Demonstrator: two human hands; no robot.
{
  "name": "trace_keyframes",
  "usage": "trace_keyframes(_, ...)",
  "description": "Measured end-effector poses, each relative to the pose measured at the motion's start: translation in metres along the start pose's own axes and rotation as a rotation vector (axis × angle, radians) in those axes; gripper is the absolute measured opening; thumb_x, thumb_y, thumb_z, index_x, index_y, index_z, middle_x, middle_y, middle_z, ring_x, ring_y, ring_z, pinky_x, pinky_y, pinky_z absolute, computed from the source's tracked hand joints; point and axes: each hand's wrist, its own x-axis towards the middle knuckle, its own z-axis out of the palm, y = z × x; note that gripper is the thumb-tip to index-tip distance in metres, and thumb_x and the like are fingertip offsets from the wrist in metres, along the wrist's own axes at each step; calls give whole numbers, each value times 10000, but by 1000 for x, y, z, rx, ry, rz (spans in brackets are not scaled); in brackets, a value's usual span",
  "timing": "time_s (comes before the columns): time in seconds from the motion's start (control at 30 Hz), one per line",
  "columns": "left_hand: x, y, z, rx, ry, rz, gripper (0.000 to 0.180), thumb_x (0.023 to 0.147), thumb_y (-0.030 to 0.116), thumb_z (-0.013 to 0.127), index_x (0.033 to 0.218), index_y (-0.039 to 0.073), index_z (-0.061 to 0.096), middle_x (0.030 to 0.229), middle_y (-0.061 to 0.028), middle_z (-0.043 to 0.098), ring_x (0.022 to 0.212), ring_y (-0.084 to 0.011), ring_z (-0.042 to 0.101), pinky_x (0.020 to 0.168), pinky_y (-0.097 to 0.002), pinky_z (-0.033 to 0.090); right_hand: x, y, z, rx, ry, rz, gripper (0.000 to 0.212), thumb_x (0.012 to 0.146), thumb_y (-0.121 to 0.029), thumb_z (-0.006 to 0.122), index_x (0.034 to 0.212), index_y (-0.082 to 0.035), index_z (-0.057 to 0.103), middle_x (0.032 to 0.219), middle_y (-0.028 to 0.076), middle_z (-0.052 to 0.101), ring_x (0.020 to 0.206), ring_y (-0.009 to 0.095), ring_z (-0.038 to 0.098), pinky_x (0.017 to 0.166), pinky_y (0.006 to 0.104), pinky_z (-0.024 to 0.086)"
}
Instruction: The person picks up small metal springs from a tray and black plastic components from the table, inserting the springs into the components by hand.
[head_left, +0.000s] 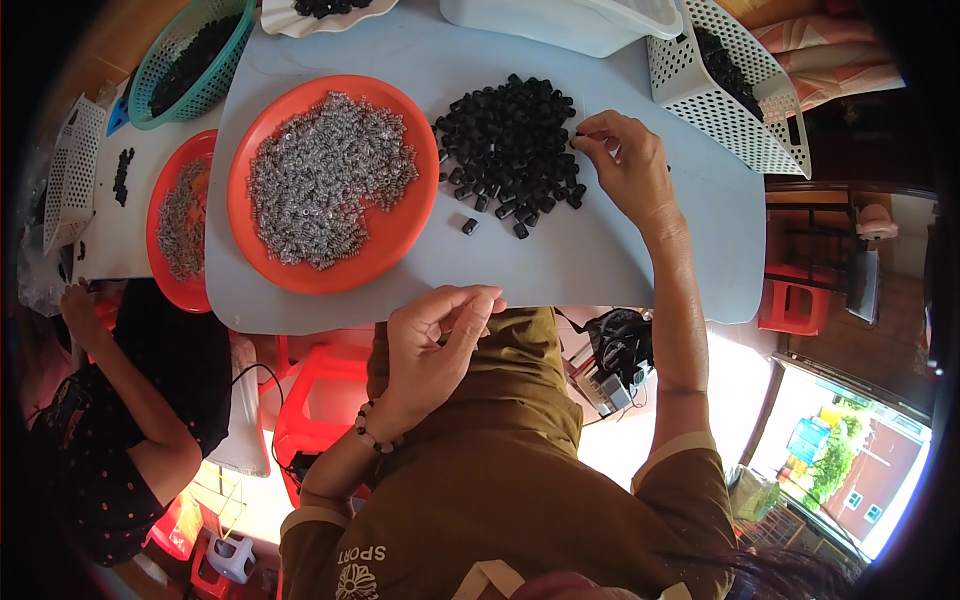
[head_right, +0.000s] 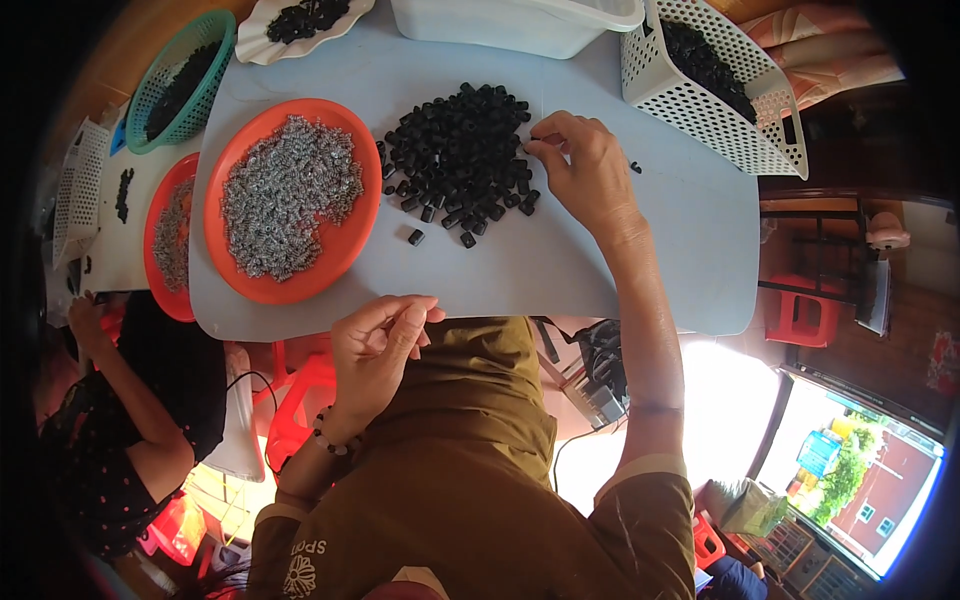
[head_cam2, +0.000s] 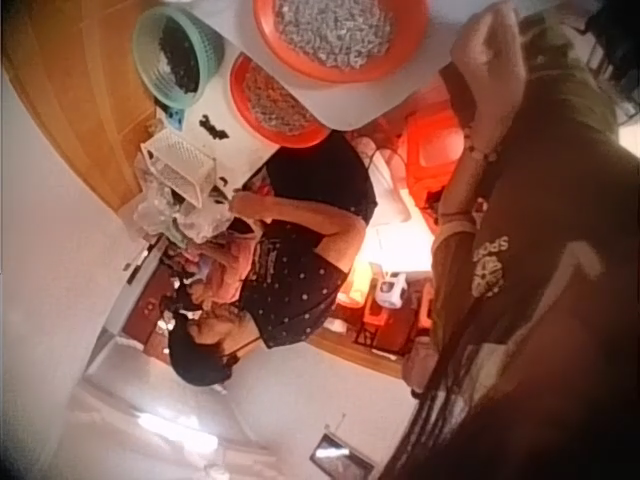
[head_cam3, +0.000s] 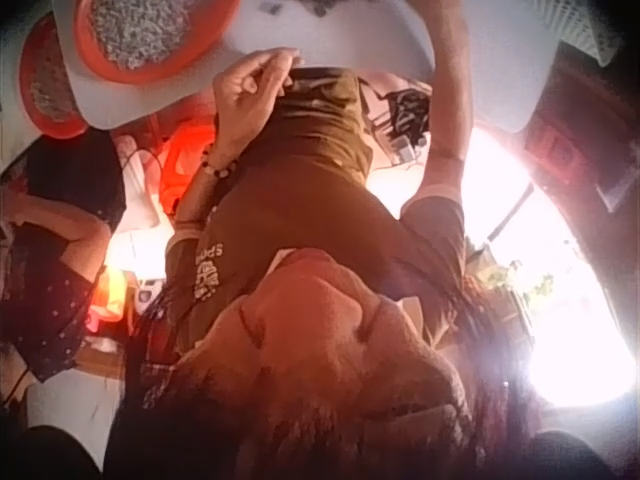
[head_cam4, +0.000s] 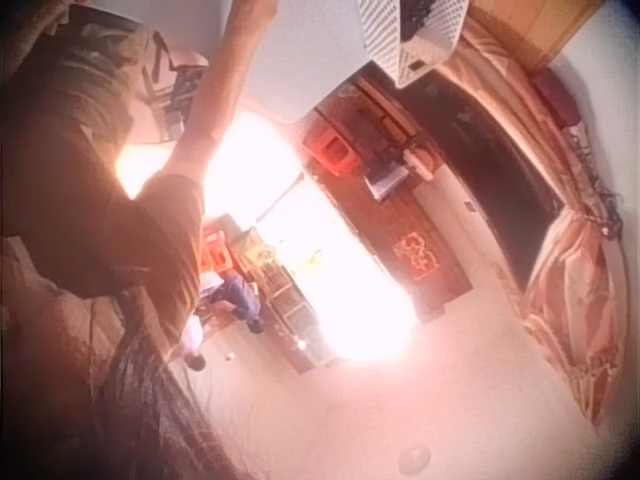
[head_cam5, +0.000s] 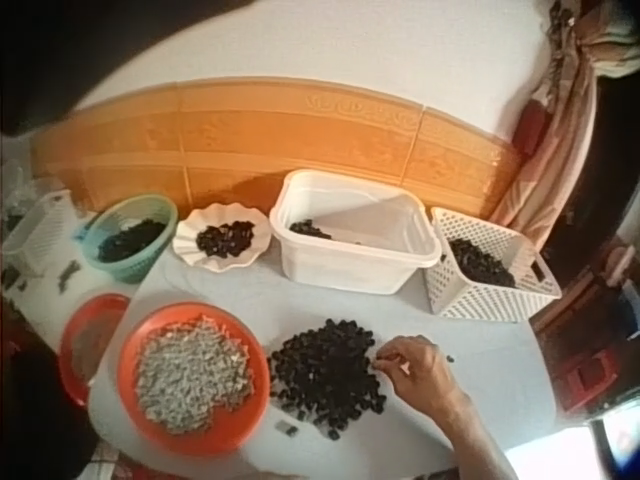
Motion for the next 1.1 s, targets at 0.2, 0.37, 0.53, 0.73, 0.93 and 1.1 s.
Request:
trace_keyframes(0.2,4,-1,1,-60,-1,20,220,964,124,601,1103,-32,667,937,-93,707,750,-65,615,658,-213,510,-5,-5,7,-3,60,-140,139,795,-34,722,928,-63,693,813,39,664,687,169,551,586,298,458)
trace_keyframes(0.37,3,-1,-3,-146,-28,-7,250,970,166,601,1132,-15,659,937,-80,702,698,-45,569,607,-194,477,-12,-21,-5,60,50,-66,142,773,-21,719,903,-55,676,818,69,676,721,211,578,657,314,486)
trace_keyframes(0.53,0,5,-6,-273,3,-32,281,974,188,599,1165,-15,640,962,-87,699,726,-56,584,634,-197,490,-51,-87,-20,384,-168,-5,180,739,16,762,900,-56,724,850,37,700,731,116,583,671,254,467)
trace_keyframes(0.73,-9,11,-33,-335,-11,-43,251,960,120,610,1163,-25,638,896,-63,682,730,-69,606,684,-204,516,-71,-133,11,495,-373,-310,251,648,44,791,868,-47,711,811,37,669,761,176,574,690,302,468)
trace_keyframes(0.93,-20,13,-51,-409,89,-40,231,951,120,623,1135,-16,654,897,-49,685,728,-70,621,678,-210,526,-51,-152,21,534,-501,-382,231,692,30,769,899,-50,710,832,45,673,778,209,597,705,321,485)
trace_keyframes(1.1,-21,5,-59,-505,152,-62,226,950,132,628,1133,1,654,923,-52,689,729,-72,626,686,-208,526,-22,-158,41,557,-491,-351,224,712,74,728,916,-16,706,852,58,672,794,197,624,695,324,496)
